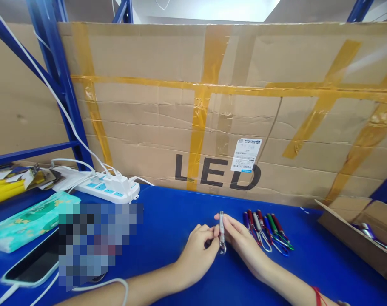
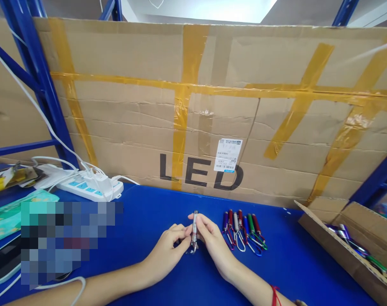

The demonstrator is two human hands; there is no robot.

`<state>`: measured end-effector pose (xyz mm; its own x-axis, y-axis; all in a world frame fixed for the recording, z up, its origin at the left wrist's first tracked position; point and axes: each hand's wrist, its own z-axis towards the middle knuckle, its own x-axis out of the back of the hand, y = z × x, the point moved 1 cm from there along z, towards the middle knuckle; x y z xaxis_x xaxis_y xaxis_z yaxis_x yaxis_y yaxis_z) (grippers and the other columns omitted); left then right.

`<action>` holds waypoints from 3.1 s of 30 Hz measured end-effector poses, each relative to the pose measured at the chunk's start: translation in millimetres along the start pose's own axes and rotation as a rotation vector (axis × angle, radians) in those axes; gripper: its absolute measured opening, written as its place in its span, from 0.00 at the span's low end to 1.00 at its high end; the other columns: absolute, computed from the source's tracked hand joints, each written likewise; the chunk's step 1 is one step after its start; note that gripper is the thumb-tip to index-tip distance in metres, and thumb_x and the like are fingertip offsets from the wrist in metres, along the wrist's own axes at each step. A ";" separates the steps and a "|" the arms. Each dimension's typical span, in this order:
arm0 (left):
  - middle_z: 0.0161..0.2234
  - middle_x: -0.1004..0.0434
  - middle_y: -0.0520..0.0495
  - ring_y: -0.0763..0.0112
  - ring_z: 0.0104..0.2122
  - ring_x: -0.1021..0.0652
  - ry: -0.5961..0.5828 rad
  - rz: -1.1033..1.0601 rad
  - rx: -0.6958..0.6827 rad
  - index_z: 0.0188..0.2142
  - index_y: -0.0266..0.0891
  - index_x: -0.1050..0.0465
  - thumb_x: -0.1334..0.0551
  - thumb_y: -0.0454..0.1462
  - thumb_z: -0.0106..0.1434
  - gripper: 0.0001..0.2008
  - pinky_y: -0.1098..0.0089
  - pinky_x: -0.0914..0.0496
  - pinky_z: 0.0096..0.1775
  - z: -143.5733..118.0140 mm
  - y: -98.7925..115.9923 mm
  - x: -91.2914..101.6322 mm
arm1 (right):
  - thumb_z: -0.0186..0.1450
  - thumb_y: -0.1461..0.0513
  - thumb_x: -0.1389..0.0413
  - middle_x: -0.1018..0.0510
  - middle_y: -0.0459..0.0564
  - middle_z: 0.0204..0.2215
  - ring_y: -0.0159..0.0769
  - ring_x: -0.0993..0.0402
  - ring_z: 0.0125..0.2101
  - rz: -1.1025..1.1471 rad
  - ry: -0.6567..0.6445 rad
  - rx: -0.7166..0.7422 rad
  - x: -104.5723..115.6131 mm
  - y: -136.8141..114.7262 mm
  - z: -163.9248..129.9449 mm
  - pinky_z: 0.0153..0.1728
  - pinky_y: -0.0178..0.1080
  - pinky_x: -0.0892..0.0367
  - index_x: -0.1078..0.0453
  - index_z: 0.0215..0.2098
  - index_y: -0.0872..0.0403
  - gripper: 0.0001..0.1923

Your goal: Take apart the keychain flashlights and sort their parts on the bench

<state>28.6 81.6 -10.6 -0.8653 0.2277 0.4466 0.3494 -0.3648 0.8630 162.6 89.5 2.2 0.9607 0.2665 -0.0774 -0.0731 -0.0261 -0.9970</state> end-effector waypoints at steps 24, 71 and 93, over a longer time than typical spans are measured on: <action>0.27 0.43 0.51 0.71 0.29 0.37 0.171 -0.179 0.117 0.22 0.37 0.44 0.53 0.46 0.66 0.20 0.70 0.43 0.33 2.4 -5.3 6.8 | 0.64 0.45 0.53 0.33 0.43 0.18 0.20 0.49 0.12 -0.227 -0.258 -0.036 3.6 11.1 -0.1 0.15 0.29 0.54 0.41 0.55 0.62 0.33; 0.16 0.39 0.55 0.76 0.18 0.42 0.016 0.332 0.104 0.23 0.40 0.30 0.45 0.39 0.61 0.12 0.74 0.49 0.25 -26.6 -10.5 41.0 | 0.69 0.64 0.57 0.29 0.50 0.22 0.34 0.31 0.21 -1.284 -0.277 0.952 -15.2 16.8 -11.3 0.20 0.35 0.39 0.32 0.36 0.58 0.12; 0.16 0.46 0.55 0.77 0.18 0.44 -0.004 0.312 -0.027 0.20 0.38 0.37 0.48 0.42 0.62 0.16 0.74 0.50 0.24 -32.6 -12.6 35.9 | 0.67 0.67 0.56 0.36 0.46 0.17 0.28 0.44 0.18 -1.207 -0.233 1.006 -16.8 10.9 -18.3 0.20 0.33 0.44 0.34 0.26 0.56 0.14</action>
<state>-18.6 64.9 -13.1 -0.7161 0.1048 0.6901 0.5884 -0.4413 0.6775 150.5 67.1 -7.3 0.5298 -0.2041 0.8232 0.4389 0.8965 -0.0602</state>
